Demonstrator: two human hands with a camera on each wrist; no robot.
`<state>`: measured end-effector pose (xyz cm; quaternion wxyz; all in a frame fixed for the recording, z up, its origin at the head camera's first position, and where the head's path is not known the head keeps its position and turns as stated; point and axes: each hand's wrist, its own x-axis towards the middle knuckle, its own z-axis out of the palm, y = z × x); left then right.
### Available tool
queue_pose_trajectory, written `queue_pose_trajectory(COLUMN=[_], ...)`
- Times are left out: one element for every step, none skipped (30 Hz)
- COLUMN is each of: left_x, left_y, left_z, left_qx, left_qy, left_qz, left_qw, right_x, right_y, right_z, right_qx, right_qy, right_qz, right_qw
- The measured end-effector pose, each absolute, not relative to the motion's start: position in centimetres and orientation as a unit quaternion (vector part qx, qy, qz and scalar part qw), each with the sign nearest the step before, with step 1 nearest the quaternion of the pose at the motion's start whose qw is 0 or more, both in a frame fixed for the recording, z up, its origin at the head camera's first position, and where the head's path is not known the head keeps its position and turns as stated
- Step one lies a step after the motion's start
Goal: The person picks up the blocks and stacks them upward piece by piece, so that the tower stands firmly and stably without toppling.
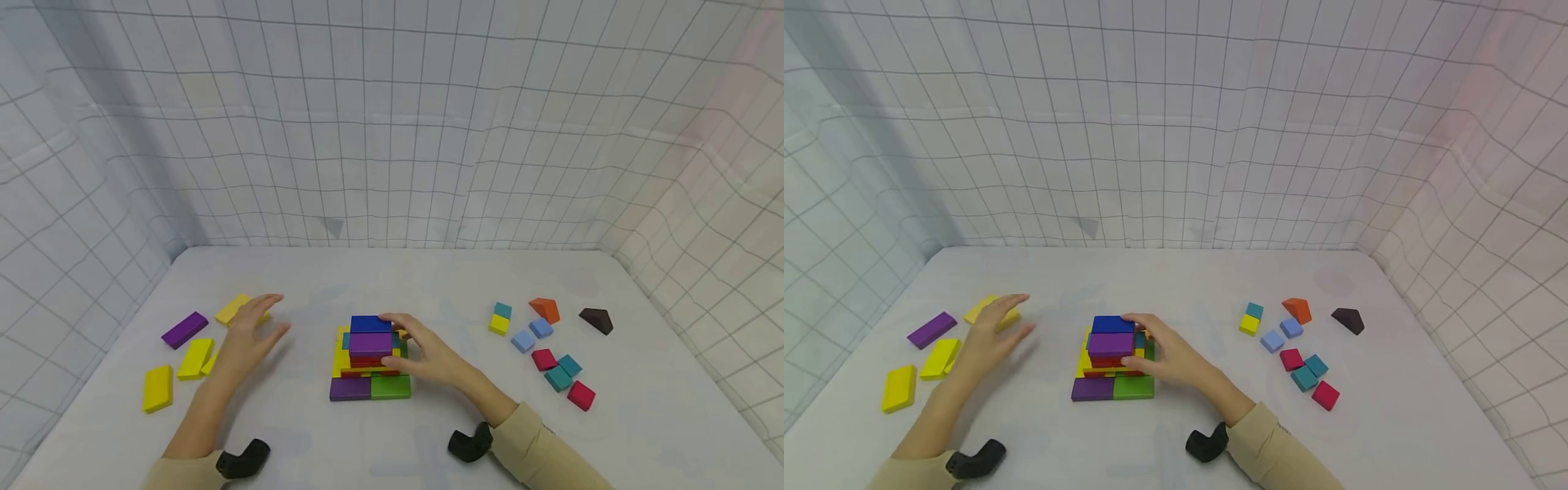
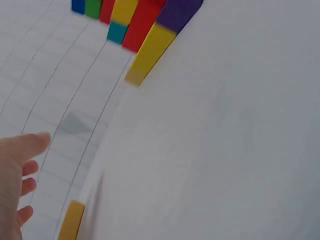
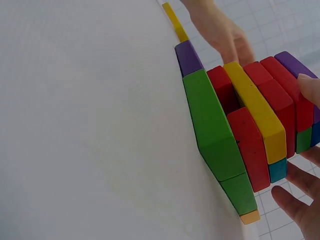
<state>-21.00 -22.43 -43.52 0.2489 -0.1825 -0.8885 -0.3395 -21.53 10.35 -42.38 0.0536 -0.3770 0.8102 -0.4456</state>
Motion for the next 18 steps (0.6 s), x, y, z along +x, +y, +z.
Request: queue_pose_trajectory(left_x=[-21.1, -21.1, -21.2, -21.1, -21.1, -21.1, -21.1, -21.1, -21.1, -21.1, -21.1, -21.1, -21.1, -21.1, -21.1, -21.1, -21.0, -21.1], left_y=[-23.4, -24.2, -24.9, -25.5, -26.0, -26.4, -26.6, -26.7, -26.8, -26.9, -26.9, -26.8, -26.7, -26.5, -26.3, -26.0, -25.7, -25.2], left_z=[-43.7, -43.9, -44.1, -44.3, -44.4, -44.5, -44.6, -44.7, -44.7, -44.7, -44.7, -44.6, -44.5, -44.4, -44.3, -44.1, -44.0, -43.9], left_qx=[-0.158, -0.135, -0.117, -0.100, -0.086, -0.075, -0.066, -0.062, -0.059, -0.056, -0.054, -0.054, -0.055, -0.058, -0.066, -0.076, -0.086, -0.101], left_qy=[-0.900, -0.911, -0.920, -0.927, -0.933, -0.938, -0.941, -0.944, -0.944, -0.946, -0.947, -0.946, -0.946, -0.944, -0.940, -0.936, -0.931, -0.923], left_qz=[-0.328, -0.313, -0.302, -0.291, -0.283, -0.277, -0.273, -0.270, -0.270, -0.269, -0.269, -0.271, -0.275, -0.281, -0.290, -0.300, -0.311, -0.324], left_qw=[0.241, 0.231, 0.223, 0.213, 0.203, 0.194, 0.186, 0.181, 0.177, 0.172, 0.168, 0.167, 0.165, 0.163, 0.164, 0.167, 0.170, 0.180], right_x=[-21.6, -21.6, -21.6, -21.6, -21.6, -21.6, -21.6, -21.5, -21.5, -21.5, -21.4, -21.4, -21.4, -21.4, -21.4, -21.4, -21.3, -21.3], right_y=[10.4, 10.4, 10.4, 10.4, 10.4, 10.4, 10.4, 10.4, 10.3, 10.3, 10.3, 10.2, 10.2, 10.2, 10.2, 10.2, 10.2, 10.2], right_z=[-42.4, -42.4, -42.4, -42.4, -42.4, -42.3, -42.3, -42.2, -42.2, -42.1, -42.1, -42.1, -42.1, -42.0, -42.1, -42.1, -42.0, -42.0], right_qx=[-0.378, -0.378, -0.378, -0.377, -0.376, -0.375, -0.373, -0.370, -0.367, -0.365, -0.362, -0.361, -0.359, -0.358, -0.356, -0.355, -0.354, -0.355], right_qy=[0.810, 0.810, 0.810, 0.810, 0.811, 0.812, 0.813, 0.814, 0.814, 0.814, 0.814, 0.814, 0.813, 0.813, 0.813, 0.815, 0.816, 0.817], right_qz=[-0.445, -0.445, -0.445, -0.445, -0.444, -0.444, -0.443, -0.444, -0.445, -0.447, -0.449, -0.450, -0.452, -0.454, -0.454, -0.453, -0.451, -0.449], right_qw=[0.053, 0.054, 0.054, 0.055, 0.057, 0.059, 0.062, 0.064, 0.066, 0.068, 0.070, 0.071, 0.072, 0.073, 0.073, 0.073, 0.073, 0.073])
